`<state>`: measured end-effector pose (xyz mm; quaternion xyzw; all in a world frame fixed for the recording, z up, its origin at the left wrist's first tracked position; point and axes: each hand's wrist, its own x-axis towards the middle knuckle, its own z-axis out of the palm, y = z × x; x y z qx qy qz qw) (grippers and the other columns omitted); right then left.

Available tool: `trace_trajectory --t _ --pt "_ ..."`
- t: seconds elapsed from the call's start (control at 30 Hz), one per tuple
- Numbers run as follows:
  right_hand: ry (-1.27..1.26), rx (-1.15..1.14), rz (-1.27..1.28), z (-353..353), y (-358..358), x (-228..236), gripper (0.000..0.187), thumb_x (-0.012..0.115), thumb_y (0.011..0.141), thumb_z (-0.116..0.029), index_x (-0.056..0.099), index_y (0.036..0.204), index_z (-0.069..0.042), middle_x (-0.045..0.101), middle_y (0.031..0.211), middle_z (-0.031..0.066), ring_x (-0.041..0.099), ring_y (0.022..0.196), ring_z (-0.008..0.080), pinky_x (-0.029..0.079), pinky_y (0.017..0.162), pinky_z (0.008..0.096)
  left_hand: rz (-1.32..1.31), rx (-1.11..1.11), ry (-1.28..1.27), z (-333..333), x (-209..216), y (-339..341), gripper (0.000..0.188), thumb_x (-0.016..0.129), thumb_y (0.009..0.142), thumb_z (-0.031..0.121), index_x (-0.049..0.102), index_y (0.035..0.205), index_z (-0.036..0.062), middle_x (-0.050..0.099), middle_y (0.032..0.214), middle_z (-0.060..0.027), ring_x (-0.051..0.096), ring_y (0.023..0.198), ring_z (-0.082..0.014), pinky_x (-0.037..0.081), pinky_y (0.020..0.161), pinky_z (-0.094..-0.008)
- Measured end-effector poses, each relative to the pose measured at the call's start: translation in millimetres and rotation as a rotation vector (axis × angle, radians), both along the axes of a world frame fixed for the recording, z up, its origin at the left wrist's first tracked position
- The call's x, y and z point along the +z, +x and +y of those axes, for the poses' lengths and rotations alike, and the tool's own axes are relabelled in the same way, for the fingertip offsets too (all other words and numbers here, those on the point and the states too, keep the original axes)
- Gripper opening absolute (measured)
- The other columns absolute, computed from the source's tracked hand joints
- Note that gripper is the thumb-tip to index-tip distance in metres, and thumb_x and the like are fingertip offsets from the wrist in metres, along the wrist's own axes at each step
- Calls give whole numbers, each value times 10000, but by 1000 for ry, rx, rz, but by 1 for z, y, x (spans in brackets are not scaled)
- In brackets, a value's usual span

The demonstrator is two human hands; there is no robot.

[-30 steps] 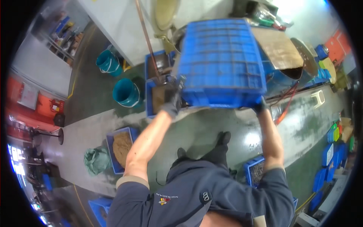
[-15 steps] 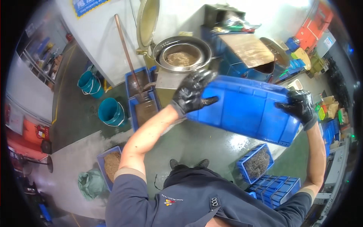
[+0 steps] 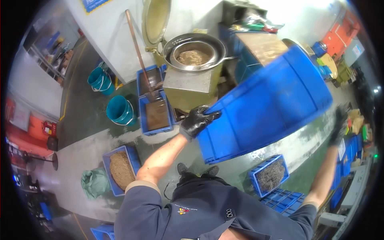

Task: Loading raw material into an industrial centrifuge, stirring the contents with a spatula, and filling containers with processed liquid.

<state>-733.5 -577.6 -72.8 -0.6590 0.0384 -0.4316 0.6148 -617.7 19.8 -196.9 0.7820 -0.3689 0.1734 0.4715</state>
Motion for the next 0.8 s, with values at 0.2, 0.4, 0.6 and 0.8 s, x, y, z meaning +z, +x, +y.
trace_trajectory --t 0.2,0.4,0.6,0.8 --pt "623 511 489 145 56 -277 646 464 969 -361 205 1487 -77 322 1492 123 333 1351 259 266 1127 395 592 72 -540 29 8 23 315 645 905 270 670 1050 -9 644 908 -32 558 813 -108 472 748 -268" --pt "684 1325 -83 151 180 -304 551 489 970 -315 327 1421 -43 421 1408 129 435 1254 271 428 1012 399 1189 -153 -919 67 50 100 422 395 1008 323 457 1351 86 528 1317 -99 536 1125 -235 456 959 -339" --pt "752 786 419 339 259 -243 525 519 963 -270 353 1401 -34 457 1372 122 461 1223 260 450 986 402 1202 -104 -1033 132 -12 162 495 414 983 380 398 1385 92 494 1338 -112 495 1181 -259 424 1009 -378" --pt "85 674 274 400 226 -278 501 496 976 -247 346 1415 -56 442 1407 100 451 1252 234 390 1053 380 975 -198 -621 142 -95 166 502 412 980 358 358 1400 90 472 1348 -125 475 1206 -270 405 1042 -399"
